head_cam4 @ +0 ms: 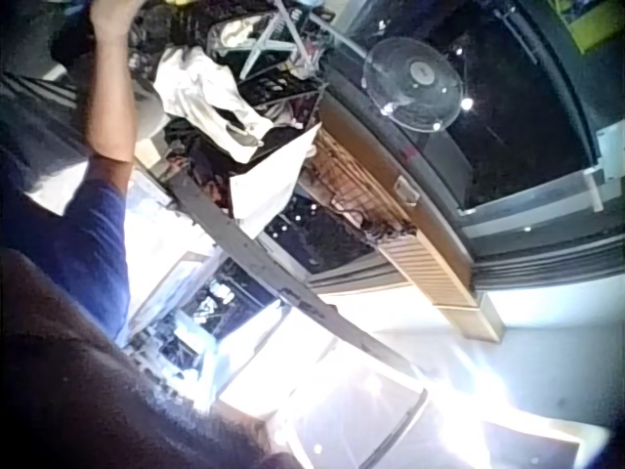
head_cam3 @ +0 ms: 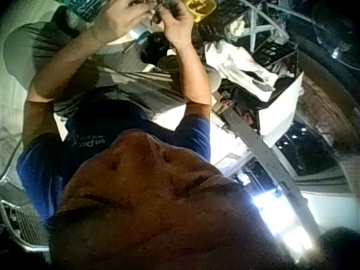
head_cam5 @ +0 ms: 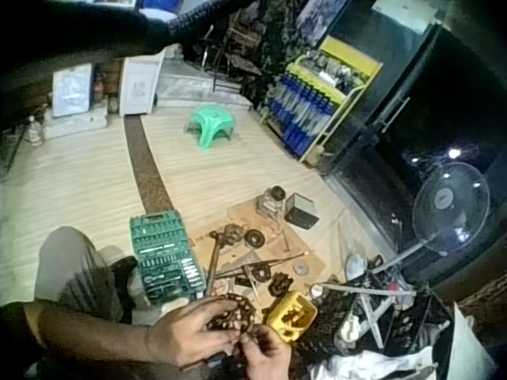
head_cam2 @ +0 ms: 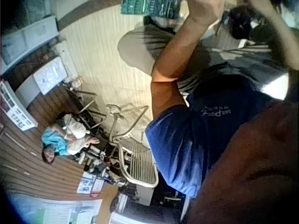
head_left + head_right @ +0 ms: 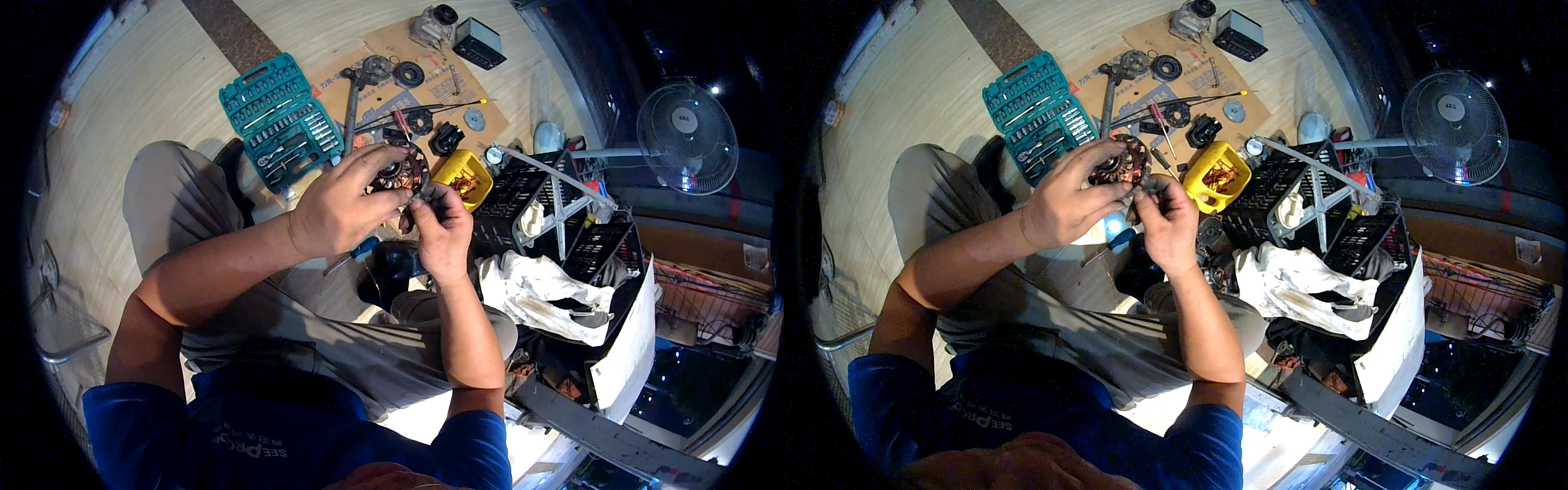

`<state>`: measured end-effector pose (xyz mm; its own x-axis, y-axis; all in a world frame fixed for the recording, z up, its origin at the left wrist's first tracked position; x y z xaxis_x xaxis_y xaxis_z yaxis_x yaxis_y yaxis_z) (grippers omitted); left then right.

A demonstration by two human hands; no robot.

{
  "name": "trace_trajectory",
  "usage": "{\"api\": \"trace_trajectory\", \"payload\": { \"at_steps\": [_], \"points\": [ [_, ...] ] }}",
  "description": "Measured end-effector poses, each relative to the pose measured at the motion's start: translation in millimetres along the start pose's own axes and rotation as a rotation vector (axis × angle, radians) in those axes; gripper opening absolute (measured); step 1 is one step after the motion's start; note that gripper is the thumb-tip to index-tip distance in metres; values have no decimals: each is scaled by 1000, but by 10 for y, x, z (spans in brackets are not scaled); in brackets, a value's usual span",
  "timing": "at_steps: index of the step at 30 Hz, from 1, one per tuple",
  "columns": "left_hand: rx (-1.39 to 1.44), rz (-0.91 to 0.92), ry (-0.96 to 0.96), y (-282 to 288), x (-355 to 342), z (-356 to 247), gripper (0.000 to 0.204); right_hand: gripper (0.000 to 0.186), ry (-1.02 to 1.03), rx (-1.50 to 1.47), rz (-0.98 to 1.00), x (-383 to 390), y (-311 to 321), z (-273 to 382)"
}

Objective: The person works on a fan motor while sitting on the floor, using pliers to manipulate wires and parts of the internal assembly.

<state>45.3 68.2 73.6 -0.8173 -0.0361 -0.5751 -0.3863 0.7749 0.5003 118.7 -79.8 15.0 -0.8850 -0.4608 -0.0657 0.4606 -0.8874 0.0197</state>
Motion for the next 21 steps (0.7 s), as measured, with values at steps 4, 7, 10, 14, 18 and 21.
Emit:
{"api": "trace_trajectory", "payload": {
  "at_steps": [4,7,10,14,18,21],
  "points": [
    [-10,-21,-33,15,-10,-32,31,12,-25,-63,11,5,-24,31],
    [-9,-23,-45,30,-19,-52,31,12,-20,-98,0,10,-13,32],
    [-14,-26,-56,33,-24,-50,30,12,-38,-151,12,-4,-9,-9],
    [-47,-37,-76,33,-17,-46,27,12,-82,-178,16,-22,-33,-31],
    [-68,-27,-76,32,-17,-57,26,12,-107,-203,24,-11,-41,-42],
    [-61,-34,-68,29,-13,-61,27,13,-120,-259,53,-2,-43,-36]
  ]
}}
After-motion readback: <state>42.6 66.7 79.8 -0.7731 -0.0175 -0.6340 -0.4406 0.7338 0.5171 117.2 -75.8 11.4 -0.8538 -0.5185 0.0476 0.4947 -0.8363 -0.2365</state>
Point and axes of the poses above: each hand's wrist, its own x-axis away from the middle knuckle, its own y-axis out of the back of the hand, z = x × y, the point moved 7 cm from there along -x, towards the middle knuckle, and after that the axes turned 9 degrees about y, right-handed, at the moved point
